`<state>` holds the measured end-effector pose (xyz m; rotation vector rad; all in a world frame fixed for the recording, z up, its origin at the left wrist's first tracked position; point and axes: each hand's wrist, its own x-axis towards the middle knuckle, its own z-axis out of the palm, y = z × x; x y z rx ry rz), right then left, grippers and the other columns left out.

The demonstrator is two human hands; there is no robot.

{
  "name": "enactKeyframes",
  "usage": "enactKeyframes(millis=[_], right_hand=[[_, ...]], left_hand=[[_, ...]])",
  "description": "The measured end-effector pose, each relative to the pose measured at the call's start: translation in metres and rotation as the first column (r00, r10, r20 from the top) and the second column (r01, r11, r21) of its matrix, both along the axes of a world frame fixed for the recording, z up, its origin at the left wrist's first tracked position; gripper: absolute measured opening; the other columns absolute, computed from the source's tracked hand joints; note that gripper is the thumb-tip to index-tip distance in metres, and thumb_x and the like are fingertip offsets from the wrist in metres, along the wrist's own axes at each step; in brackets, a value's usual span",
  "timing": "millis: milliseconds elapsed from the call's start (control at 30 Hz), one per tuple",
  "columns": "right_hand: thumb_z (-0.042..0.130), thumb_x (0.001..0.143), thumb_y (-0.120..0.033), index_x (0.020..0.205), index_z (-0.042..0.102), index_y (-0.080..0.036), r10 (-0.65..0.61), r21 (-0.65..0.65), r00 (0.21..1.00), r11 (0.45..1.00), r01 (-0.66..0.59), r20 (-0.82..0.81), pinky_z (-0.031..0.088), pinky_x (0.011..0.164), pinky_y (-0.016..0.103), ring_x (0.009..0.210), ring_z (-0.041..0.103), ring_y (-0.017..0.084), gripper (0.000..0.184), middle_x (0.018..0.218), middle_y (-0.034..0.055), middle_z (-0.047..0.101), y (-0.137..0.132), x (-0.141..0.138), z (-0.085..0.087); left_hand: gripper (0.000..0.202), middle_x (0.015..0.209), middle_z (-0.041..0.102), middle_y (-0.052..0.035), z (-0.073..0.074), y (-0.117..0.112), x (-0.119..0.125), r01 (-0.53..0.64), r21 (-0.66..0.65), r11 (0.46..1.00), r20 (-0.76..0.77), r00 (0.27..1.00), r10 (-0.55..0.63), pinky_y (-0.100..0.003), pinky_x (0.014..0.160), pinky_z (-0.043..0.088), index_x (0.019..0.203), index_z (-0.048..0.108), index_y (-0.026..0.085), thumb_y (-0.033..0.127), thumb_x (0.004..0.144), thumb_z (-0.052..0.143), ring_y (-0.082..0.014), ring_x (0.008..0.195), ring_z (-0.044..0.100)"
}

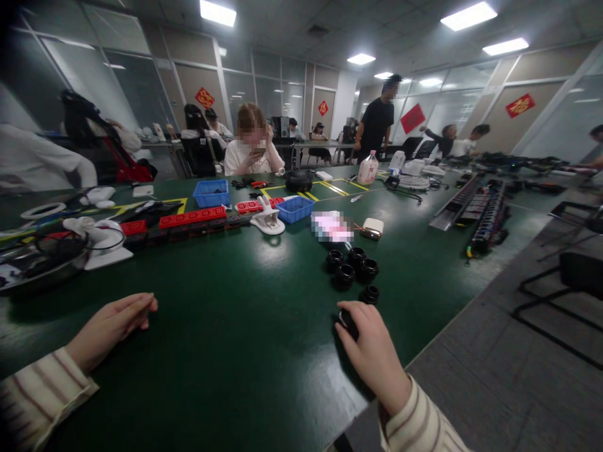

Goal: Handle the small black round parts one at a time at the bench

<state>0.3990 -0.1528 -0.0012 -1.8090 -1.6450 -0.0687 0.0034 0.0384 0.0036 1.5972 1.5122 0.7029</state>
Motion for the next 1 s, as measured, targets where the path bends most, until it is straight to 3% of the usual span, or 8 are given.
enactKeyframes(millis=[100,200,300,467,567,700,833,1000], right_hand=[[0.059,0.074,-0.043,0.101,0.054,-0.017,-0.179,0.196,0.939,0.950,0.243,-0.295,0.046,0.082,0.039,0.088,0.056,0.021,0.038,0.098,0.0085,0.058,0.000,0.023,0.004],[0.068,0.065,-0.044,0.105,0.050,-0.017,-0.137,0.336,0.807,0.860,0.385,-0.574,0.046,0.082,0.038,0.088,0.059,0.020,0.051,0.097,0.0079,0.060,0.007,0.041,0.011],[0.065,0.068,-0.046,0.109,0.052,-0.016,-0.153,0.381,0.746,0.783,0.492,-0.648,0.046,0.082,0.038,0.084,0.059,0.018,0.052,0.091,0.0070,0.060,0.019,0.053,0.009],[0.072,0.061,-0.040,0.098,0.054,-0.016,-0.096,0.413,0.695,0.743,0.526,-0.712,0.045,0.081,0.035,0.081,0.057,0.015,0.048,0.091,0.0055,0.059,0.027,0.061,-0.004],[0.076,0.056,-0.038,0.091,0.051,-0.015,-0.072,0.397,0.682,0.767,0.505,-0.728,0.045,0.080,0.034,0.080,0.057,0.015,0.048,0.087,0.0044,0.058,0.027,0.061,-0.006],[0.073,0.060,-0.039,0.092,0.051,-0.015,-0.073,0.402,0.697,0.772,0.493,-0.714,0.045,0.081,0.035,0.081,0.058,0.016,0.045,0.086,0.0044,0.058,0.027,0.059,-0.004],[0.067,0.066,-0.041,0.101,0.054,-0.016,-0.085,0.411,0.746,0.791,0.454,-0.661,0.044,0.083,0.037,0.085,0.058,0.017,0.045,0.092,0.0067,0.059,0.027,0.058,-0.005],[0.060,0.068,-0.050,0.087,0.057,-0.014,-0.172,0.338,0.807,0.844,0.417,-0.566,0.045,0.083,0.037,0.087,0.057,0.019,0.040,0.094,0.0089,0.059,0.026,0.055,-0.007]], left_hand=[[0.054,0.047,0.049,0.0033,-0.003,0.002,-0.004,0.074,-0.064,0.995,0.044,0.997,-0.071,-0.018,0.040,0.027,0.073,0.055,0.019,0.071,0.063,0.048,-0.0121,0.043,0.037],[0.050,0.048,0.049,0.0038,-0.006,0.004,-0.008,0.069,-0.065,0.995,0.028,0.997,-0.068,-0.018,0.041,0.027,0.074,0.056,0.019,0.069,0.067,0.048,-0.0125,0.045,0.038],[0.049,0.049,0.049,0.0040,-0.008,0.005,-0.009,0.069,-0.065,0.995,0.033,0.997,-0.067,-0.018,0.041,0.026,0.075,0.056,0.020,0.067,0.069,0.048,-0.0123,0.045,0.038],[0.053,0.050,0.050,0.0027,-0.010,0.006,-0.011,0.062,-0.072,0.995,0.030,0.998,-0.060,-0.019,0.042,0.027,0.075,0.057,0.019,0.070,0.067,0.048,-0.0127,0.046,0.037],[0.053,0.050,0.050,0.0028,-0.011,0.008,-0.013,0.065,-0.064,0.996,0.027,0.998,-0.063,-0.019,0.044,0.029,0.076,0.057,0.019,0.071,0.068,0.048,-0.0133,0.047,0.038],[0.051,0.051,0.050,0.0032,-0.012,0.008,-0.014,0.074,-0.062,0.995,0.015,0.997,-0.073,-0.019,0.045,0.029,0.078,0.057,0.019,0.068,0.071,0.046,-0.0135,0.048,0.039],[0.053,0.051,0.049,0.0034,-0.008,0.005,-0.011,0.083,-0.072,0.994,0.001,0.997,-0.083,-0.019,0.045,0.030,0.079,0.055,0.019,0.070,0.069,0.045,-0.0135,0.049,0.040],[0.054,0.053,0.048,0.0034,-0.003,0.004,-0.008,0.114,-0.073,0.991,-0.039,0.992,-0.117,-0.019,0.045,0.028,0.082,0.053,0.018,0.070,0.072,0.041,-0.0132,0.051,0.039]])
